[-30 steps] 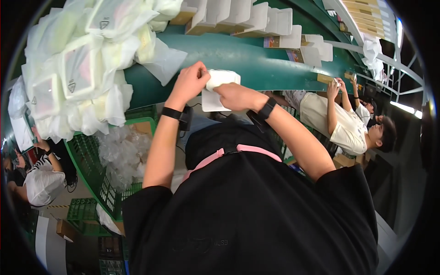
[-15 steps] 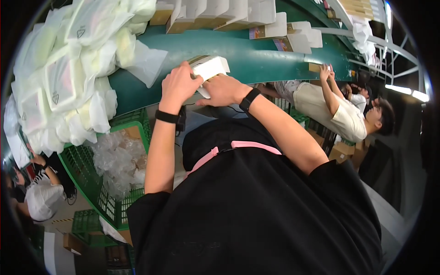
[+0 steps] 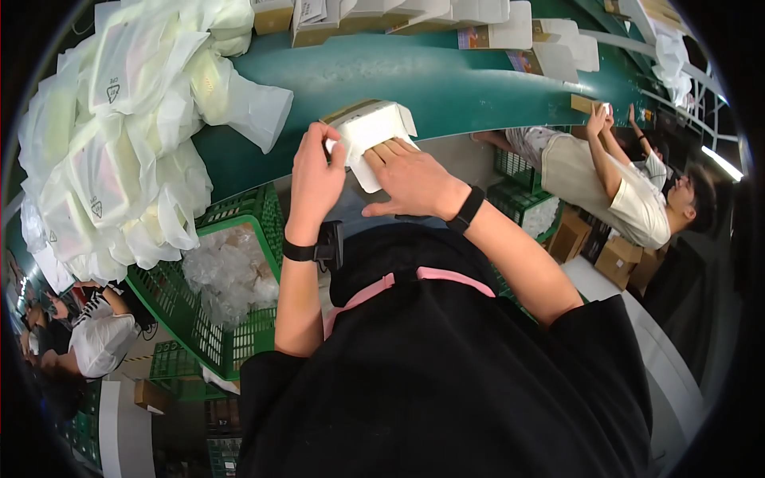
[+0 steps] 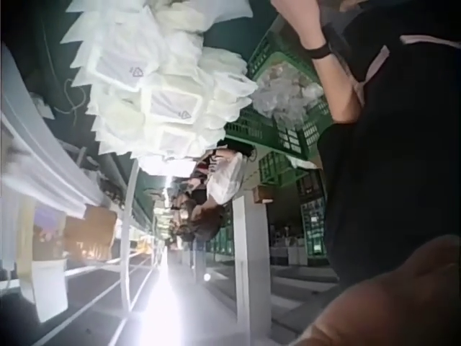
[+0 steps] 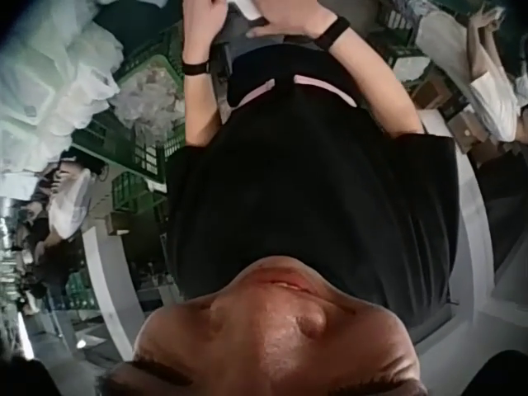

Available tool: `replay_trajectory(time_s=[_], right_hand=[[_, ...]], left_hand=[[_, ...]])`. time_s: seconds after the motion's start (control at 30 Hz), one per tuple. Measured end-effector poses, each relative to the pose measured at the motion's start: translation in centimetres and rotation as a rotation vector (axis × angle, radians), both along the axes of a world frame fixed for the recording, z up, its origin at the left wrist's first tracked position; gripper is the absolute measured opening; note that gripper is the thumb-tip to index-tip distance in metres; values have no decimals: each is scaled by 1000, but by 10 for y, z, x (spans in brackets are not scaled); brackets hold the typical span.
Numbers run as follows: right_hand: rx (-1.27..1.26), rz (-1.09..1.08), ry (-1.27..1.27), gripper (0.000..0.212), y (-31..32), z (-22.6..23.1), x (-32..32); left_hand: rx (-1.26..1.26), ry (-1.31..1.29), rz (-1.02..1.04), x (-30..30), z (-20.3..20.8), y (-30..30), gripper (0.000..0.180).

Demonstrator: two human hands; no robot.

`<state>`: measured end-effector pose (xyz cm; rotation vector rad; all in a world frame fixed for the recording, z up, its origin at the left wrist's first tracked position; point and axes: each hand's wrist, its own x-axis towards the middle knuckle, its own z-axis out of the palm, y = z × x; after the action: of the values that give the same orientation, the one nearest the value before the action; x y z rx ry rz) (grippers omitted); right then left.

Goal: Packaging white electronic components into plastic bags and arranging them on an assembly line.

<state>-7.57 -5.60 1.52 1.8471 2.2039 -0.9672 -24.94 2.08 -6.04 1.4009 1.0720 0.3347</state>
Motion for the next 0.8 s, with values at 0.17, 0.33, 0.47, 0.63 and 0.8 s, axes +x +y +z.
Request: replay_trajectory(time_s=[0.17, 0.33, 0.47, 0.63, 0.8], right_hand=[[36, 6, 32, 58, -2, -18, 9], [197, -5, 79, 63, -10, 9, 7], [128, -22, -2, 59, -19, 9, 4], [259, -11, 75, 55, -24, -18, 19], [-24, -26, 84, 60, -18, 1, 15]], left_hand=[[209, 112, -99, 9, 10, 3, 22], [329, 416, -5, 25, 18, -15, 25], [291, 502, -55, 36, 28, -25, 31], [348, 450, -45, 39, 16, -29, 32], [351, 420, -26, 27, 15, -28, 34]])
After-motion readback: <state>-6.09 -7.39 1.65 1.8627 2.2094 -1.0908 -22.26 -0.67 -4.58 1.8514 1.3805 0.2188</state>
